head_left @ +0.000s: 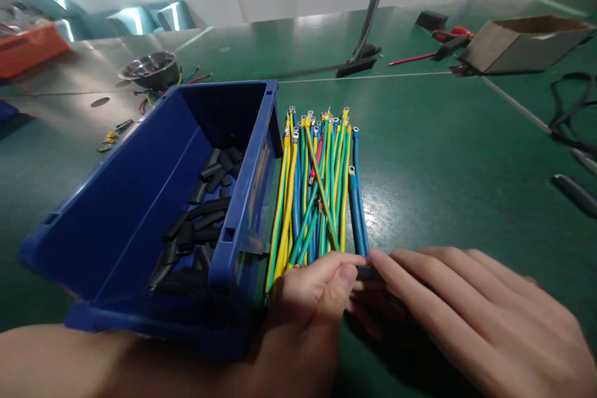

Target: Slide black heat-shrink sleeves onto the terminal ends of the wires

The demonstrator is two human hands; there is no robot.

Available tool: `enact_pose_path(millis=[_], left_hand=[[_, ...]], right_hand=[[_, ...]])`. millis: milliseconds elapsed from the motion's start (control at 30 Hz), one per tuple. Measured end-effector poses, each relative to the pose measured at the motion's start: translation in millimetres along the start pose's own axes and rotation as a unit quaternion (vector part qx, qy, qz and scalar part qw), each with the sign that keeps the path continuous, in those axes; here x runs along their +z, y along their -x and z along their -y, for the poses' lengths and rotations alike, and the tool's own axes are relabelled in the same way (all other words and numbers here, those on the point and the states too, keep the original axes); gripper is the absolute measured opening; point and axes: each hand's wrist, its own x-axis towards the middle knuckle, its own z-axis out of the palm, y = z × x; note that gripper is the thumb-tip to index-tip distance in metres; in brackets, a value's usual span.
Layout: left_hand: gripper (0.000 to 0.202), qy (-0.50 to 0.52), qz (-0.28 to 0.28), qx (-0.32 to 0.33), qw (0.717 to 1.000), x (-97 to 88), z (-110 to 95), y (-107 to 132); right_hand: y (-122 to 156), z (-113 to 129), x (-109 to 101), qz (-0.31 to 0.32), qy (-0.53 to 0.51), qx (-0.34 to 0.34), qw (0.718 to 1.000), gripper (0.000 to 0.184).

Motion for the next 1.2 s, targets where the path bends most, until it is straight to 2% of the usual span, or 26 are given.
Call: enact_pose_path(millis=[67, 133, 200, 267, 433, 633, 700, 767, 833, 867, 967, 1100, 1200], left_hand=[[0.041, -0.08, -0.05, 0.007, 0.995, -2.8, 0.0, 4.7], [0.04, -0.136, -0.056, 0.033, 0.989, -5.0, -4.0, 7.8], [0.037, -0.154, 0.005, 0.042, 0.987, -5.5, -11.4, 8.3], [0.034, -0.15, 0.044, 0.044, 0.987, -4.4, -18.8, 7.2], [0.031, -0.149, 0.072, 0.032, 0.986, -4.8, -23.5, 6.4], [0.035, -0.164, 0.107, 0.06, 0.979, -11.1, -23.1, 6.8], [0.036, -0.122, 0.103, 0.071, 0.985, -9.3, -19.0, 5.5], [0.029, -0.004, 0.111, 0.073, 0.991, -6.4, -10.9, 4.3], [0.023, 0.119, 0.128, 0.067, 0.982, -3.9, -1.4, 3.7], [0.023, 0.148, 0.129, 0.065, 0.978, -3.0, 2.7, 3.8], [0.026, 0.114, 0.121, 0.058, 0.984, -2.3, 8.8, 5.7], [0.033, 0.043, 0.114, 0.052, 0.991, -2.2, 5.7, 7.7], [0.027, 0.031, 0.099, 0.028, 0.994, -0.6, 2.3, 5.8]], right_hand=[[3.2, 0.8, 2.8, 0.0, -0.054, 0.009, 0.999, 0.041], [3.4, -0.5, 3.5, -0.003, -0.105, 0.008, 0.994, 0.036], [-0.3, -2.6, 1.6, -0.026, -0.143, 0.027, 0.989, 0.027], [-7.4, -4.2, -1.9, -0.054, -0.175, 0.06, 0.981, 0.018], [-23.9, -5.1, -8.3, -0.082, -0.205, 0.074, 0.972, 0.015], [-22.5, -7.9, -6.1, -0.078, -0.144, 0.107, 0.981, 0.025], [-22.2, -8.0, -6.3, -0.08, -0.131, 0.113, 0.982, 0.026], [-23.0, -7.0, -6.8, -0.082, -0.131, 0.11, 0.982, 0.025], [-23.7, -5.6, -7.1, -0.083, -0.131, 0.1, 0.983, 0.024], [-23.8, -4.9, -7.2, -0.083, -0.128, 0.095, 0.984, 0.024], [-23.3, -3.0, -7.6, -0.076, -0.121, 0.083, 0.986, 0.022], [-23.1, -0.6, -8.7, -0.09, -0.126, 0.07, 0.986, 0.02], [-23.1, 0.6, -9.3, -0.092, -0.127, 0.067, 0.985, 0.02]])
